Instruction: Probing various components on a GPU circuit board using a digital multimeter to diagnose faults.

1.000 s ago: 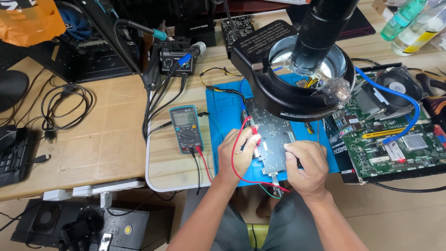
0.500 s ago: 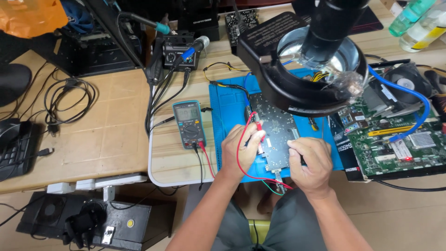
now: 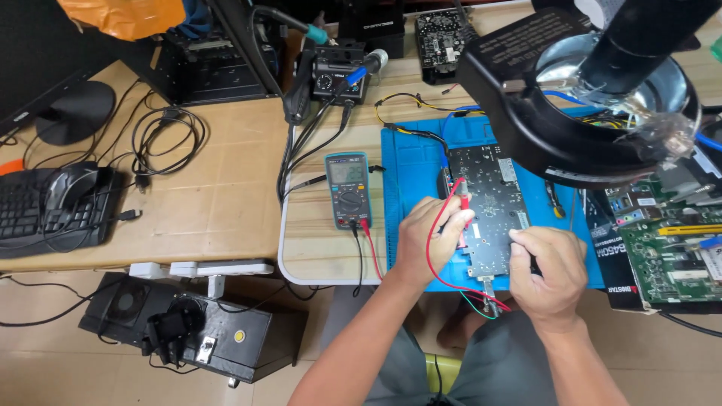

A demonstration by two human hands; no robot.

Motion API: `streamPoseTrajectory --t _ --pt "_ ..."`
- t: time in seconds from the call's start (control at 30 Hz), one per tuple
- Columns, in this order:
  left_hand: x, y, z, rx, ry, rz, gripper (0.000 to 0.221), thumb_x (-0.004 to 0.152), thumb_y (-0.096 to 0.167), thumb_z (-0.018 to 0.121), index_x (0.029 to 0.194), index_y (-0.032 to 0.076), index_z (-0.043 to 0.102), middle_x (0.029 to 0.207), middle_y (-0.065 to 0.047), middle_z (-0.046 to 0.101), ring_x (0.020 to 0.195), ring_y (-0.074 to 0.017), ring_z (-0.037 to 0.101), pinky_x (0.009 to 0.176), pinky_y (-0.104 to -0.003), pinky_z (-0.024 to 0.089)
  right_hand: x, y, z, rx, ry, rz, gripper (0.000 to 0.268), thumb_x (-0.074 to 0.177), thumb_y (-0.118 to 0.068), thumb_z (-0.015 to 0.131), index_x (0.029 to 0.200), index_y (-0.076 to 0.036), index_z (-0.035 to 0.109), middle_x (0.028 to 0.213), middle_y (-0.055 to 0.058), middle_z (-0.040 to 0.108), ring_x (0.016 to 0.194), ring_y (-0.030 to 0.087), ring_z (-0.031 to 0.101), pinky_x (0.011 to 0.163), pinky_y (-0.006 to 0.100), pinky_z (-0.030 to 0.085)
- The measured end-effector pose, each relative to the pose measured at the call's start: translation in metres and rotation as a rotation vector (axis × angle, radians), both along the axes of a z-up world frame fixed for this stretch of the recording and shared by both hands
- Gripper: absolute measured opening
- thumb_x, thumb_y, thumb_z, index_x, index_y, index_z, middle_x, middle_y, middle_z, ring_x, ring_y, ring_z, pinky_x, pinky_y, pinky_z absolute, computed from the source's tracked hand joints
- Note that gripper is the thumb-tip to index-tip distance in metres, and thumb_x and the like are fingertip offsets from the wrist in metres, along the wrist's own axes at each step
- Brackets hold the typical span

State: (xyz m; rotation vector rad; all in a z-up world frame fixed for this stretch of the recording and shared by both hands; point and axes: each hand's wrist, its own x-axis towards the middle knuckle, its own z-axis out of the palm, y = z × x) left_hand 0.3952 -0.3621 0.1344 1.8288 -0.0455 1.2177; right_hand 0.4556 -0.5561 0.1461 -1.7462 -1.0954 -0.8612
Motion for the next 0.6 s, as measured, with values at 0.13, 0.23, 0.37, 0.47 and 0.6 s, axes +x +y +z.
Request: streamPoseTrajectory --t 0.13,0.23,0.37,0.47,0.6 --pt "0.001 -0.001 -0.004 -0.004 -0.023 -0.001 0.018 0.104 0.015 0.082 0.116 0.001 0.081 0.092 -0.016 0.079 0.083 -0.0405 0.076 0.079 -0.046 0.063 0.000 0.000 -0.001 0.001 0.002 -0.006 0.011 0.106 0.000 0.075 0.109 -0.003 0.085 0.100 0.009 0.074 0.090 0.032 0.070 0.091 0.043 0.050" --pt "0.001 -0.001 -0.003 -0.003 -0.023 0.000 0.018 0.104 0.015 0.082 0.116 0.001 0.081 0.093 -0.015 0.080 0.083 -0.0399 0.076 0.080 -0.046 0.063 -0.001 0.000 -0.002 0.003 0.008 -0.007 0.011 0.107 -0.001 0.075 0.109 -0.003 0.085 0.100 0.009 0.074 0.090 0.032 0.070 0.091 0.043 0.049" --pt "-0.016 -0.005 0.033 0.092 0.226 0.032 0.018 0.109 0.012 0.069 0.092 0.009 0.070 0.069 0.002 0.064 0.076 -0.0235 0.058 0.079 -0.036 0.054 -0.009 -0.002 0.006 -0.082 0.018 -0.040 0.014 0.106 0.011 0.071 0.112 0.002 0.080 0.108 0.018 0.079 0.099 0.037 0.074 0.094 0.044 0.052" --pt "-0.015 -0.004 0.032 0.105 0.157 0.041 0.020 0.108 0.009 0.073 0.089 0.008 0.065 0.072 -0.001 0.061 0.073 -0.0242 0.051 0.075 -0.037 0.050 -0.010 -0.002 0.010 -0.088 0.020 -0.033 0.012 0.106 0.011 0.072 0.111 0.003 0.080 0.108 0.019 0.079 0.099 0.037 0.074 0.095 0.045 0.053" --pt "-0.015 -0.003 0.036 0.101 0.160 0.016 0.026 0.109 0.007 0.070 0.085 0.008 0.060 0.069 -0.001 0.058 0.071 -0.0245 0.048 0.076 -0.037 0.049 -0.016 0.004 0.030 -0.108 0.062 -0.048 0.012 0.106 0.009 0.073 0.114 0.002 0.080 0.111 0.019 0.078 0.102 0.036 0.073 0.099 0.045 0.053"
